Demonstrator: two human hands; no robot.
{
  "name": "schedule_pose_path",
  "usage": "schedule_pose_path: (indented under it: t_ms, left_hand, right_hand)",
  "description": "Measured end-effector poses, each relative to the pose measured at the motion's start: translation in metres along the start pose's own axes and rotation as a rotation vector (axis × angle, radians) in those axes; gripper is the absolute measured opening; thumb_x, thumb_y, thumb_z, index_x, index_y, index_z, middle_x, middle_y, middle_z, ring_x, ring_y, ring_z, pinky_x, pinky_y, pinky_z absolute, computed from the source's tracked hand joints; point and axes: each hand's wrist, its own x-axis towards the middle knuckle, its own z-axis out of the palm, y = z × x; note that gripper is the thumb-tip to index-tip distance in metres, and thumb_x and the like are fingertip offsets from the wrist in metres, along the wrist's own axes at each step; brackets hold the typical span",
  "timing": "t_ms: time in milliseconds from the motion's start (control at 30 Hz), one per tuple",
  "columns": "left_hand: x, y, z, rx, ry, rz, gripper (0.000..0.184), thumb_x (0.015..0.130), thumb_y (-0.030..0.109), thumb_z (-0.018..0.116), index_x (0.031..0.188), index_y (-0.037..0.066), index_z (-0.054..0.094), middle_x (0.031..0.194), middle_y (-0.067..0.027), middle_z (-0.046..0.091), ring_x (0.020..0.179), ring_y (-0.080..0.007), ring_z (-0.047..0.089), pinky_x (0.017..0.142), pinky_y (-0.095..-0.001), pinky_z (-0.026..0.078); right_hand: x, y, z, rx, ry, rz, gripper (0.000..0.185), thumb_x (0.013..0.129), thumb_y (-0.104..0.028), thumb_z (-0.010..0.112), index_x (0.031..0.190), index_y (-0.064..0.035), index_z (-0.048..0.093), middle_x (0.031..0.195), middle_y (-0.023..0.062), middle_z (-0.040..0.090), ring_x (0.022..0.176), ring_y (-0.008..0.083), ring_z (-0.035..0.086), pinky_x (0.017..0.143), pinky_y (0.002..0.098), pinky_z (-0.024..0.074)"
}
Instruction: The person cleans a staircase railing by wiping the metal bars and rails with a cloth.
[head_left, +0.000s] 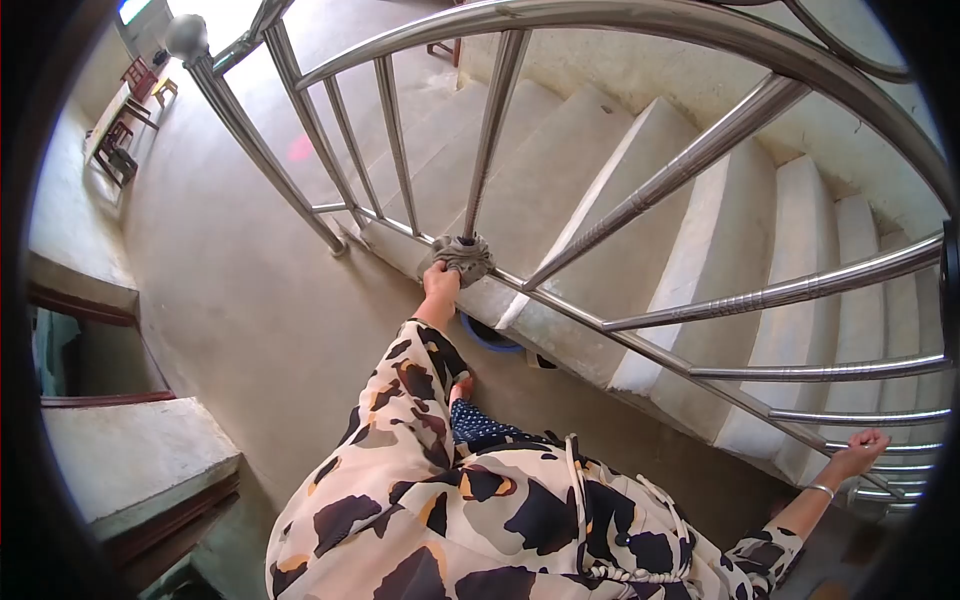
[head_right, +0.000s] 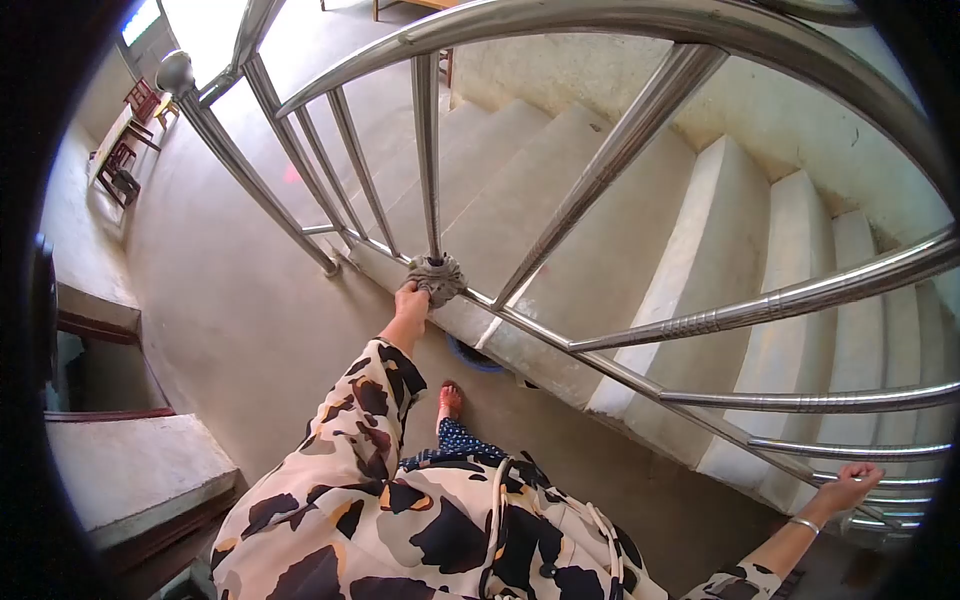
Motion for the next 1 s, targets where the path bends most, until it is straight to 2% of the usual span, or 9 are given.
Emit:
schedule_pose_path:
  t_ms: [167, 267, 433, 567, 633, 767, 833, 900, 1000]
  left_hand:
    - [-0.005, 0.065, -0.023, -0.807, 0.114, -0.11, 0.028, 0.078, -0.003, 0.032, 0.098, 0.003, 0.051, 0.089, -0.0089, 0.059, 0.076, -0.0225, 0.06, 0.07, -0.0363, 0.053]
    - [0.001, 0.084, -0.039, -0.623, 0.103, 0.051, 0.03, 0.075, -0.006, 0.033, 0.099, 0.0, 0.052, 0.091, -0.0096, 0.059, 0.078, -0.0229, 0.06, 0.069, -0.0338, 0.051]
    - [0.029, 0.024, 0.008, 0.634, 0.095, 0.263, 0.041, 0.072, 0.008, 0.051, 0.112, 0.001, 0.047, 0.1, -0.0185, 0.054, 0.094, -0.0351, 0.054, 0.082, -0.0374, 0.044]
    - [0.001, 0.03, 0.021, 0.426, 0.161, 0.153, 0.045, 0.069, 0.016, 0.058, 0.112, 0.004, 0.048, 0.104, -0.0225, 0.051, 0.098, -0.0384, 0.05, 0.086, -0.0403, 0.039]
    - [-0.006, 0.017, 0.028, 0.241, 0.346, 0.13, 0.034, 0.069, 0.001, 0.057, 0.102, 0.002, 0.05, 0.09, -0.0111, 0.058, 0.076, -0.0218, 0.056, 0.066, -0.0323, 0.047]
    - [-0.025, -0.011, 0.034, 0.212, 0.063, 0.173, 0.034, 0.069, 0.002, 0.059, 0.101, 0.003, 0.05, 0.088, -0.0095, 0.058, 0.064, -0.0197, 0.058, 0.052, -0.0305, 0.047]
    - [-0.054, -0.007, 0.049, 0.489, 0.014, 0.239, 0.034, 0.069, 0.002, 0.059, 0.102, 0.005, 0.051, 0.087, -0.0076, 0.058, 0.061, -0.018, 0.057, 0.05, -0.0289, 0.048]
    - [-0.119, 0.07, 0.043, 0.2, -0.341, -0.073, 0.035, 0.069, 0.004, 0.059, 0.103, 0.006, 0.051, 0.086, -0.0074, 0.058, 0.066, -0.0173, 0.058, 0.05, -0.0288, 0.05]
    - [-0.147, 0.084, 0.045, 0.054, -0.472, -0.064, 0.035, 0.067, 0.008, 0.062, 0.101, 0.005, 0.053, 0.089, -0.011, 0.058, 0.076, -0.0213, 0.059, 0.056, -0.0305, 0.051]
  right_hand:
    - [0.0, 0.002, -0.002, 0.029, 0.015, 0.04, 0.027, 0.088, -0.027, 0.041, 0.069, -0.0085, 0.036, 0.056, -0.0015, 0.029, 0.047, 0.0072, 0.027, 0.041, 0.0206, 0.0226]
    - [-0.003, -0.001, 0.0, 0.029, 0.029, 0.035, 0.026, 0.086, -0.029, 0.044, 0.07, -0.0082, 0.039, 0.057, -0.0016, 0.031, 0.047, 0.0076, 0.027, 0.042, 0.0213, 0.0231]
    - [-0.002, -0.004, 0.0, 0.007, 0.063, 0.054, 0.026, 0.087, -0.028, 0.043, 0.07, -0.0083, 0.038, 0.056, -0.0017, 0.031, 0.048, 0.0078, 0.028, 0.043, 0.0213, 0.0246]
    - [0.002, 0.002, -0.001, -0.02, 0.039, 0.016, 0.03, 0.088, -0.03, 0.041, 0.068, -0.0081, 0.037, 0.055, -0.0004, 0.03, 0.046, 0.0087, 0.03, 0.042, 0.0214, 0.0258]
    - [-0.003, -0.001, 0.001, -0.034, 0.037, 0.031, 0.032, 0.09, -0.033, 0.039, 0.069, -0.0087, 0.038, 0.055, -0.0009, 0.03, 0.048, 0.0086, 0.028, 0.043, 0.0221, 0.0239]
    - [-0.007, -0.007, 0.004, -0.009, 0.037, 0.038, 0.031, 0.09, -0.032, 0.039, 0.07, -0.0081, 0.038, 0.056, -0.0009, 0.031, 0.048, 0.0085, 0.028, 0.043, 0.0218, 0.0243]
    - [-0.01, -0.008, 0.007, -0.031, 0.055, 0.023, 0.029, 0.088, -0.03, 0.039, 0.07, -0.0077, 0.038, 0.056, -0.0008, 0.031, 0.048, 0.0085, 0.028, 0.043, 0.0215, 0.024]
    - [-0.004, -0.002, 0.002, -0.017, 0.04, 0.042, 0.029, 0.088, -0.029, 0.039, 0.07, -0.0077, 0.038, 0.056, -0.0008, 0.031, 0.048, 0.0085, 0.028, 0.043, 0.0214, 0.0238]
    - [-0.01, -0.008, 0.006, -0.015, 0.028, 0.054, 0.029, 0.088, -0.029, 0.039, 0.068, -0.0079, 0.038, 0.055, -0.001, 0.03, 0.047, 0.0084, 0.027, 0.043, 0.0212, 0.0235]
